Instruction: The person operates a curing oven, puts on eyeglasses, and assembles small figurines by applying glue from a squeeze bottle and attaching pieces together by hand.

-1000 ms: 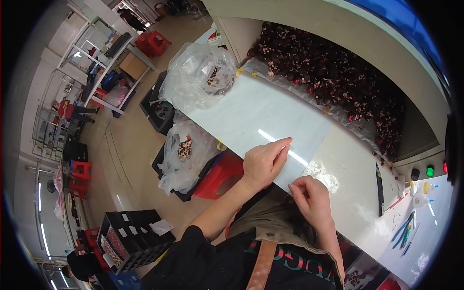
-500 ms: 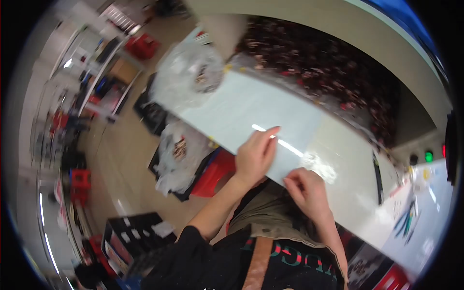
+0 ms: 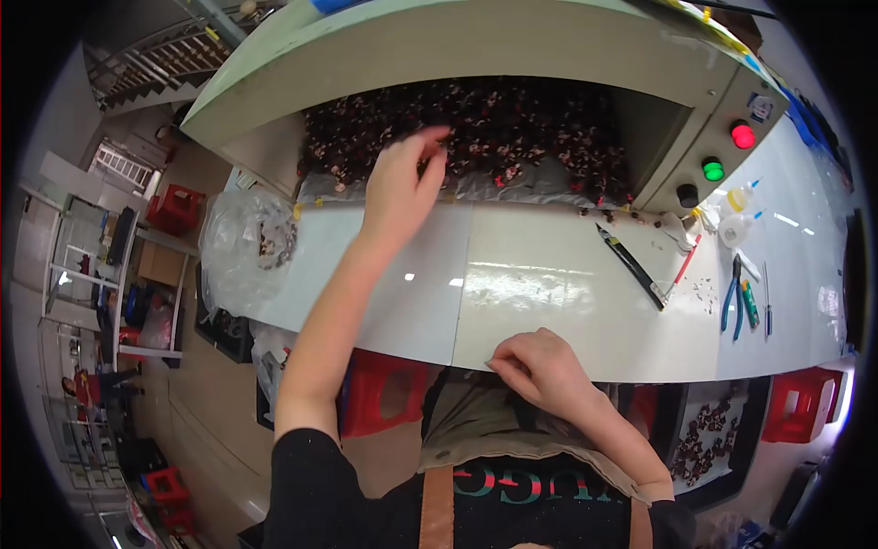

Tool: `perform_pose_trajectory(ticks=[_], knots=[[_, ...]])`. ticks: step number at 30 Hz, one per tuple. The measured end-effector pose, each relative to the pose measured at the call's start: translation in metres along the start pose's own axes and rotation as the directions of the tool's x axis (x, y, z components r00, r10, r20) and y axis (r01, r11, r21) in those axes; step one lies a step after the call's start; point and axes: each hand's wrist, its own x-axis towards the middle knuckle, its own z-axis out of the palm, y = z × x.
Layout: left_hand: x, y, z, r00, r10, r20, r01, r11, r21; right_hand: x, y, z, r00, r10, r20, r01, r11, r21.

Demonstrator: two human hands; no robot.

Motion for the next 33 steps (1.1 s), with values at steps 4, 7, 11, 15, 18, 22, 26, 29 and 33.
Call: perform_pose_trajectory(ticks=[4,7,11,15,18,22,26,29,33], knots=[[0.09,-0.038,0.051,0.998,0.002,0.066,-0.008,0.996,0.093,-0.003,0.004,0.003,0.997,-0.007,-0.072,0.006,1.0,-0.019],[0.14,-0.072,0.097,0.995,0.097,-0.036,-0.082,0.951,0.299,-0.005,0.007,0.004,0.994,-0.042,-0.1,0.038,0.998,-0.042],[0.144,-0.069,0.114,0.999,-0.028,0.014,0.023,0.948,0.316,-0.014,0.009,0.002,0.986,-0.071,-0.15,0.067,0.997,-0.031],[0.132,-0.081,0.105,0.998,0.016,-0.064,0.0,0.972,0.237,-0.016,0.017,0.009,0.976,-0.102,-0.191,0.1,0.995,-0.019],[0.113,-0.08,0.092,0.975,0.102,-0.199,-0.085,0.992,0.089,-0.016,0.016,0.006,0.977,-0.107,-0.184,0.104,0.994,-0.027],[0.057,-0.028,0.072,0.981,-0.074,-0.181,0.004,0.934,-0.357,-0.016,0.015,-0.002,0.964,0.044,-0.262,0.019,0.972,0.234],[-0.041,0.048,0.043,0.903,-0.308,0.298,0.42,0.494,-0.761,-0.017,0.021,-0.003,0.833,0.277,-0.479,-0.001,0.866,0.5],[-0.105,0.082,0.037,0.816,-0.265,0.514,0.577,0.311,-0.755,-0.016,0.022,-0.002,0.804,0.362,-0.471,0.021,0.776,0.631],[-0.139,0.098,0.044,0.799,-0.249,0.548,0.593,0.169,-0.787,-0.02,0.023,-0.004,0.858,0.368,-0.358,-0.036,0.738,0.673]])
